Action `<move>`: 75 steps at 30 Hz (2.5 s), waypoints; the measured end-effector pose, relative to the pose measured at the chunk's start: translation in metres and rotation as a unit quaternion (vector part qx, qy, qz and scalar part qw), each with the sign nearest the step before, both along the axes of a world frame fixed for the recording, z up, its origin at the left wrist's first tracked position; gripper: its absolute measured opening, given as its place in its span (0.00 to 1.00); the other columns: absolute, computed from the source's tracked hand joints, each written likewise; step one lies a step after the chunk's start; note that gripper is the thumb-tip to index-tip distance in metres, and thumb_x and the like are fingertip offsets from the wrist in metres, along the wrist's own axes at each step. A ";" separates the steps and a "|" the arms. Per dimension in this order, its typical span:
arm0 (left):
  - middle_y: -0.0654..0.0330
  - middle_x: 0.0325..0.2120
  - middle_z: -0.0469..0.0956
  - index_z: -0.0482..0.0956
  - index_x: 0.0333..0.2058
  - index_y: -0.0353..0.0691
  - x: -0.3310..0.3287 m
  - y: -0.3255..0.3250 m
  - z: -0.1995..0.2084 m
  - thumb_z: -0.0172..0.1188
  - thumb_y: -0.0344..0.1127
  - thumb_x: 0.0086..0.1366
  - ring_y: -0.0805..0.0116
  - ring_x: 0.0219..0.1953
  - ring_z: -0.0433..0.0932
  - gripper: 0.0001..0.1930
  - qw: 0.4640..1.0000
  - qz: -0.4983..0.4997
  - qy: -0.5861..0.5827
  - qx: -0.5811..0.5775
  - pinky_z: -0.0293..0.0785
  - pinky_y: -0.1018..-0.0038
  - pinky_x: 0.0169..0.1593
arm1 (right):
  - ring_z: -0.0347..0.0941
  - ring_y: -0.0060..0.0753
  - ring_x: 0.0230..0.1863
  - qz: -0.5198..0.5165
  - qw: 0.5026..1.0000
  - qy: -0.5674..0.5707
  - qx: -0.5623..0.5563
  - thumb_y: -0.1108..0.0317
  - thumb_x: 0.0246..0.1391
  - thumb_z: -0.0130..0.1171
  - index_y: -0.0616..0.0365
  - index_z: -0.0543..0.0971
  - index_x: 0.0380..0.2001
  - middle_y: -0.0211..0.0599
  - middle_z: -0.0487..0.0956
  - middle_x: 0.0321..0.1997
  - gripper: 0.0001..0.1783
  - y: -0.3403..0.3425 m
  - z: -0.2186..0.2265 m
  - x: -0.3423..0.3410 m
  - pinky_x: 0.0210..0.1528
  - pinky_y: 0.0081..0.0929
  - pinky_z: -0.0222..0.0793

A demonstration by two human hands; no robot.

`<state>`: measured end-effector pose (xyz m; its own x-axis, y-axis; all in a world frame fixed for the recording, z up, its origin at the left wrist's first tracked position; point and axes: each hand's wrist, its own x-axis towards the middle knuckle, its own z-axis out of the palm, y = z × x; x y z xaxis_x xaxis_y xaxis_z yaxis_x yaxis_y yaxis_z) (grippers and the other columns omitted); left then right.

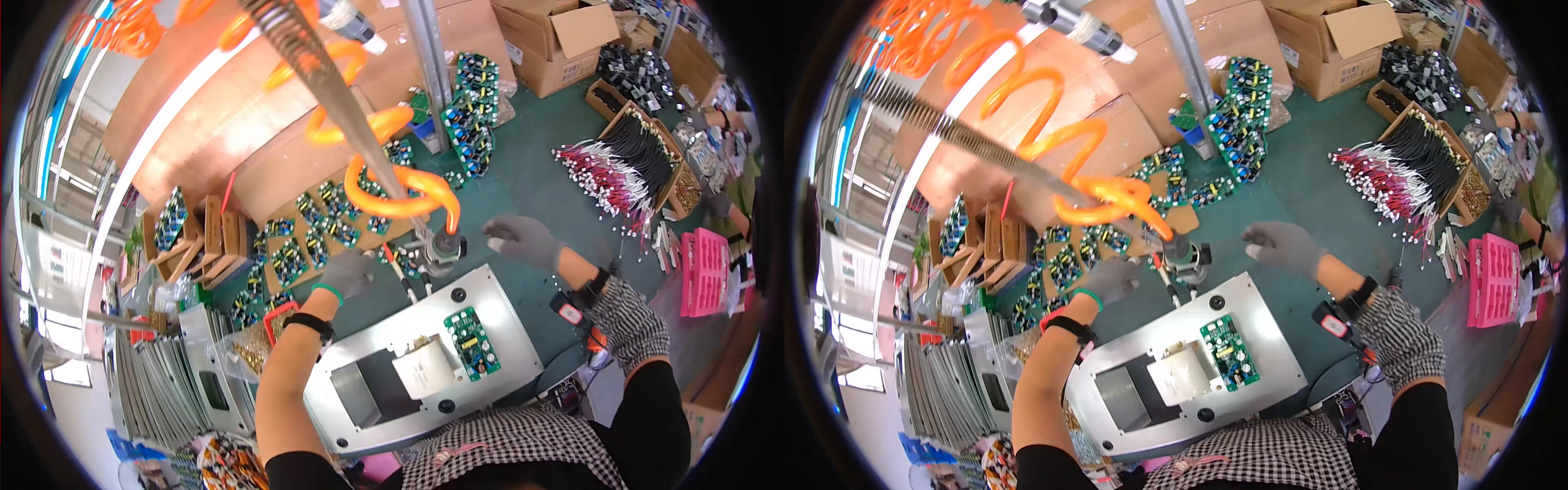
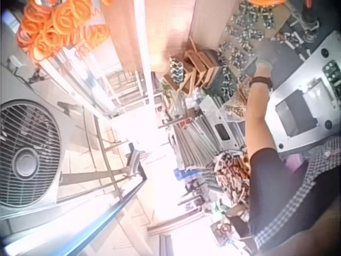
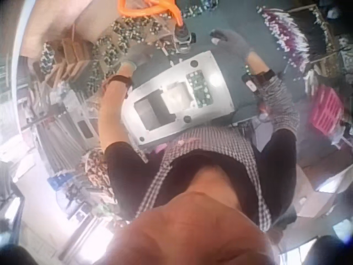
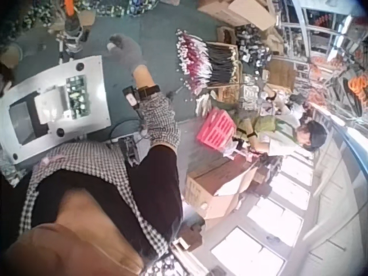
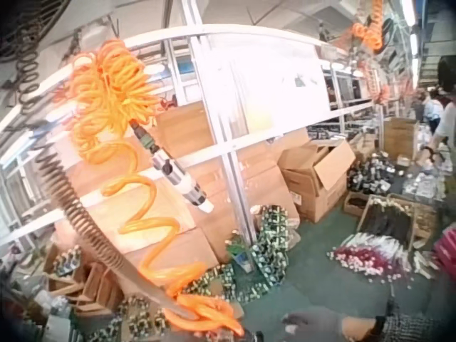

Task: Assembling electronic components into a metal chassis using screwdrivers and placing the finished assembly on a storage rack.

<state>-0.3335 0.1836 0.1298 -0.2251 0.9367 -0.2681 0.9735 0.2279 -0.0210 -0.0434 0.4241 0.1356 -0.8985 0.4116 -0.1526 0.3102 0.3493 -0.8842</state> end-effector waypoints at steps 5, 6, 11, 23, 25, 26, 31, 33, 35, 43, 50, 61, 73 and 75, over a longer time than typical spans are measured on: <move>0.54 0.43 0.74 0.72 0.46 0.42 -0.006 0.033 -0.068 0.63 0.44 0.50 0.54 0.46 0.73 0.24 0.995 -0.090 0.049 -0.013 0.70 0.63 0.48 | 0.75 0.29 0.43 -0.169 0.984 0.023 -0.053 0.62 0.50 0.57 0.58 0.75 0.45 0.38 0.79 0.41 0.19 0.003 0.008 0.113 0.46 0.28 0.68; 0.54 0.44 0.73 0.71 0.47 0.42 -0.004 0.033 -0.074 0.64 0.44 0.49 0.54 0.47 0.72 0.26 0.995 -0.082 0.044 -0.037 0.69 0.62 0.49 | 0.75 0.31 0.43 -0.192 0.980 -0.041 -0.008 0.63 0.50 0.57 0.58 0.75 0.44 0.39 0.79 0.41 0.18 0.003 0.010 0.138 0.46 0.28 0.68; 0.54 0.50 0.68 0.67 0.52 0.43 -0.005 0.012 -0.068 0.67 0.46 0.46 0.55 0.53 0.68 0.34 0.991 -0.018 0.017 -0.134 0.66 0.61 0.52 | 0.76 0.37 0.42 -0.310 0.939 -0.126 0.082 0.64 0.50 0.56 0.58 0.76 0.42 0.40 0.79 0.39 0.16 -0.019 0.012 0.250 0.46 0.29 0.69; 0.48 0.45 0.71 0.62 0.57 0.41 0.018 -0.098 0.064 0.64 0.43 0.49 0.50 0.44 0.73 0.37 0.966 0.218 0.096 0.104 0.69 0.61 0.47 | 0.63 0.40 0.57 0.054 0.831 -0.204 0.514 0.68 0.36 0.63 0.47 0.70 0.50 0.36 0.68 0.53 0.32 0.005 -0.063 0.286 0.59 0.41 0.55; 0.43 0.42 0.71 0.62 0.57 0.39 0.040 -0.116 0.079 0.63 0.43 0.52 0.46 0.41 0.73 0.35 0.954 0.209 0.059 0.208 0.69 0.59 0.44 | 0.62 0.39 0.58 0.082 0.834 -0.162 0.522 0.68 0.34 0.64 0.47 0.70 0.49 0.36 0.69 0.52 0.32 0.010 -0.068 0.271 0.59 0.41 0.56; 0.43 0.42 0.72 0.61 0.57 0.38 0.051 -0.126 0.086 0.63 0.43 0.52 0.45 0.41 0.72 0.35 0.948 0.213 0.056 0.232 0.69 0.59 0.44 | 0.62 0.39 0.58 0.086 0.835 -0.136 0.526 0.68 0.33 0.64 0.48 0.71 0.49 0.36 0.69 0.52 0.32 0.009 -0.070 0.262 0.60 0.41 0.55; 0.43 0.48 0.71 0.61 0.58 0.37 0.099 -0.174 0.101 0.61 0.40 0.54 0.46 0.49 0.71 0.33 0.903 0.267 -0.023 0.337 0.68 0.61 0.50 | 0.64 0.42 0.57 0.163 0.794 -0.122 0.573 0.68 0.33 0.64 0.53 0.72 0.45 0.38 0.72 0.49 0.28 0.009 -0.086 0.210 0.59 0.43 0.56; 0.45 0.50 0.71 0.61 0.57 0.33 0.111 -0.204 0.100 0.59 0.36 0.55 0.53 0.53 0.71 0.32 0.885 0.339 -0.031 0.316 0.64 0.67 0.56 | 0.64 0.46 0.55 0.161 0.828 -0.171 0.510 0.68 0.35 0.63 0.54 0.72 0.46 0.40 0.72 0.49 0.28 0.015 -0.095 0.201 0.59 0.41 0.57; 0.47 0.47 0.73 0.64 0.56 0.32 0.116 -0.243 0.098 0.58 0.36 0.56 0.58 0.50 0.73 0.29 0.866 0.376 -0.002 0.331 0.66 0.70 0.53 | 0.65 0.47 0.53 0.099 0.890 -0.161 0.414 0.65 0.38 0.63 0.56 0.71 0.48 0.41 0.71 0.48 0.29 0.025 -0.099 0.199 0.59 0.39 0.59; 0.52 0.38 0.78 0.72 0.49 0.32 0.131 -0.390 0.032 0.55 0.37 0.58 0.67 0.40 0.77 0.21 0.651 0.599 -0.195 0.423 0.70 0.74 0.45 | 0.71 0.33 0.49 -0.170 0.897 0.378 0.153 0.82 0.43 0.60 0.66 0.69 0.51 0.42 0.74 0.50 0.28 0.014 0.056 0.197 0.53 0.26 0.65; 0.55 0.36 0.80 0.78 0.43 0.36 0.059 -0.345 -0.002 0.57 0.37 0.57 0.66 0.37 0.78 0.17 0.721 0.525 -0.227 0.392 0.71 0.73 0.42 | 0.69 0.34 0.43 -0.207 0.800 0.480 0.295 0.76 0.45 0.56 0.68 0.68 0.43 0.44 0.71 0.44 0.20 -0.079 0.183 0.181 0.50 0.26 0.63; 0.51 0.34 0.76 0.78 0.42 0.50 -0.028 -0.276 -0.063 0.60 0.38 0.56 0.52 0.48 0.73 0.14 0.863 0.486 -0.073 0.115 0.69 0.63 0.49 | 0.60 0.29 0.35 -0.216 0.803 0.528 0.172 0.65 0.39 0.57 0.61 0.61 0.32 0.37 0.62 0.34 0.19 -0.185 0.219 0.155 0.42 0.24 0.57; 0.49 0.32 0.78 0.80 0.36 0.44 -0.044 -0.301 -0.053 0.57 0.39 0.57 0.50 0.38 0.77 0.10 0.852 0.473 -0.055 0.217 0.71 0.61 0.43 | 0.59 0.27 0.29 -0.118 0.785 0.600 0.101 0.51 0.35 0.68 0.58 0.64 0.31 0.32 0.61 0.32 0.29 -0.211 0.231 0.126 0.31 0.23 0.59; 0.51 0.32 0.79 0.79 0.37 0.43 -0.049 -0.311 -0.064 0.59 0.39 0.57 0.53 0.35 0.78 0.11 0.862 0.464 -0.064 0.193 0.72 0.63 0.41 | 0.60 0.28 0.30 -0.061 0.781 0.609 0.129 0.53 0.39 0.65 0.61 0.65 0.39 0.33 0.62 0.34 0.30 -0.207 0.235 0.123 0.31 0.24 0.59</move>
<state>-0.3820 -0.1274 0.0663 -0.9175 0.3940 -0.0545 0.3567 0.8757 0.3255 0.0799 0.2172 0.3707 -0.2648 0.3824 0.8853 -0.6598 0.5977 -0.4555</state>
